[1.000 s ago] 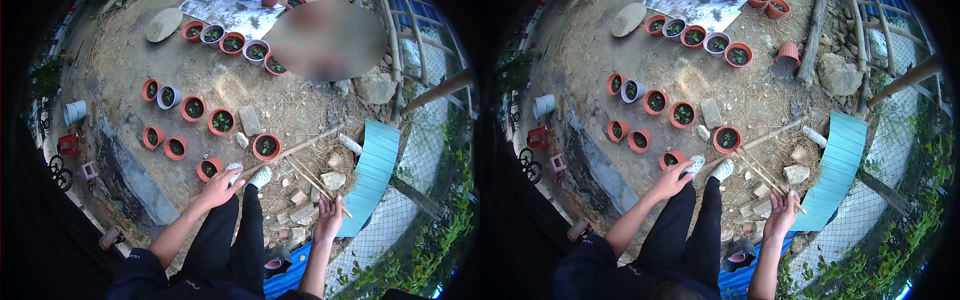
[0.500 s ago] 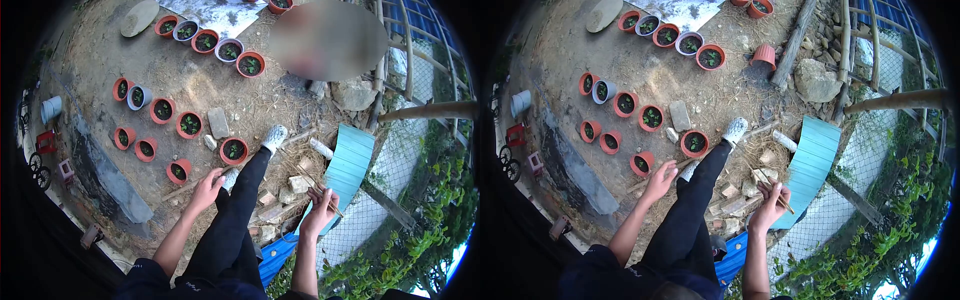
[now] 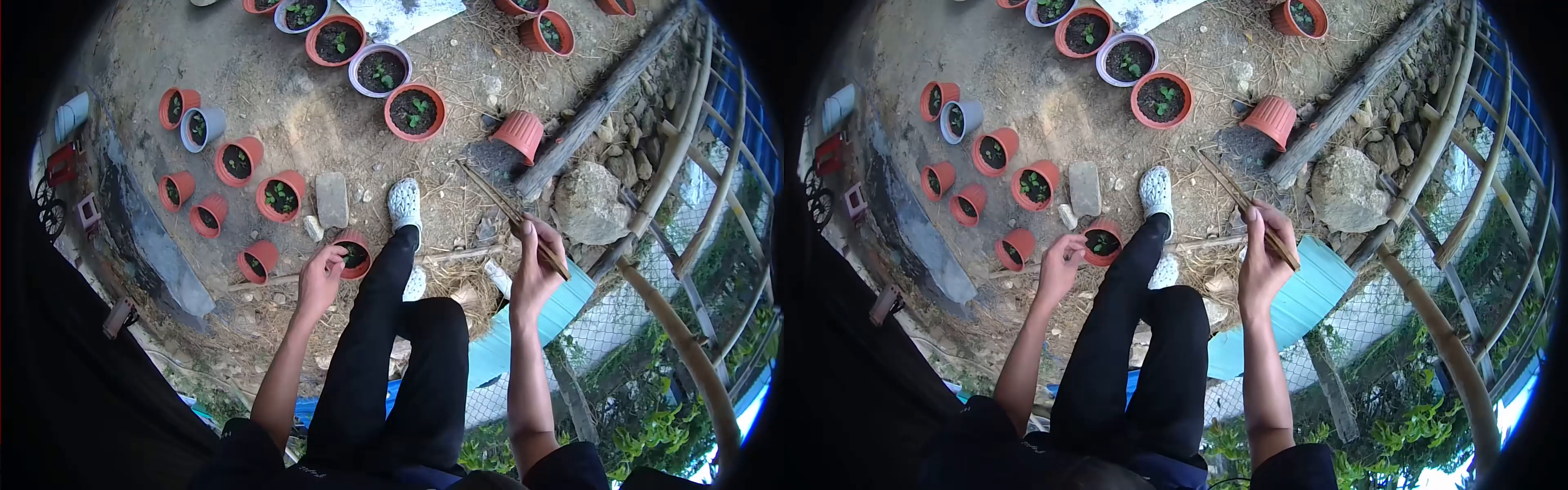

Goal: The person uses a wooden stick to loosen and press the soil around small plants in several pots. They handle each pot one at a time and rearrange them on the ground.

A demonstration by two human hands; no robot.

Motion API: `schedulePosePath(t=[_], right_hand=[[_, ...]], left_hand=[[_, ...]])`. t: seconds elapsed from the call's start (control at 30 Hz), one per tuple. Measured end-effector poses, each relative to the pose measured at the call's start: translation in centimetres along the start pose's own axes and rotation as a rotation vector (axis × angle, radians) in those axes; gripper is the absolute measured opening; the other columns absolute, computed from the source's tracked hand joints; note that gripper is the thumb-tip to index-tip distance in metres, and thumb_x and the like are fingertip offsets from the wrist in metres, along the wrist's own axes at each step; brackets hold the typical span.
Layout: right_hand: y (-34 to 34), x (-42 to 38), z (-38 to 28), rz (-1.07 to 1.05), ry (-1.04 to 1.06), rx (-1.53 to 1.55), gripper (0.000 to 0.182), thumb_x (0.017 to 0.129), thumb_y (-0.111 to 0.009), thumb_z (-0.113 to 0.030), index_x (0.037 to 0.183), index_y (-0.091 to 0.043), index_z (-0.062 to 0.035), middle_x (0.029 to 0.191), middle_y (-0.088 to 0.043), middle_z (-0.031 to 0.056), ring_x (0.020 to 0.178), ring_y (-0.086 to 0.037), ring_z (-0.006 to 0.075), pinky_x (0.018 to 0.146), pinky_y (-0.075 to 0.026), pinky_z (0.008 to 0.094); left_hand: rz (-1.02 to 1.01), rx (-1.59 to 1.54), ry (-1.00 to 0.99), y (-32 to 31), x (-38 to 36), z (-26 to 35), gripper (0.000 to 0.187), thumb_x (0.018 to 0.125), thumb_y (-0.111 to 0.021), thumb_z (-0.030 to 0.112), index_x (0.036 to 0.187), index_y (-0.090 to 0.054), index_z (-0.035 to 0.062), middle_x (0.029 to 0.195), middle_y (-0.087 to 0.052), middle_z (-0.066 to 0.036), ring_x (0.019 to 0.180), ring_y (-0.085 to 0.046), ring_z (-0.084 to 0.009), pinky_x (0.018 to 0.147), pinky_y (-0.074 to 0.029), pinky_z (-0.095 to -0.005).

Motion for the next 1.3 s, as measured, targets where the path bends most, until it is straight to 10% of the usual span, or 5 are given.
schedulePosePath(t=[0.77,1.3], right_hand=[[-21.4,22.8,20.3,-1.18,0.812,-0.276,0.023,0.086,-0.076,0.01,0.107,-0.071,0.0018,0.114,-0.077,0.0175,0.094,-0.079,0.029,0.077,-0.065,0.0336],[-19.5,22.5,21.7,-1.052,0.867,-0.225,0.022,0.086,-0.074,0.013,0.105,-0.069,0.0028,0.109,-0.077,0.0184,0.09,-0.079,0.0267,0.073,-0.063,0.0318]], left_hand=[[0.475,-0.633,-0.044,-18.2,31.4,-7.3,0.028,0.109,-0.062,0.019,0.129,-0.064,-0.001,0.103,-0.073,-0.009,0.097,-0.073,-0.0162,0.09,-0.057,-0.0304],[0.39,-0.669,-0.204,-17.9,36.9,-7.5,0.027,0.109,-0.061,0.014,0.131,-0.064,-0.0023,0.098,-0.073,-0.005,0.087,-0.067,-0.0092,0.08,-0.055,-0.026]])
Point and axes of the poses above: each hand's wrist, its own x-axis towards the middle knuckle, its own y-axis out of the back of the hand, z = x × y, the point moved 2 cm from there along x, towards the middle knuckle
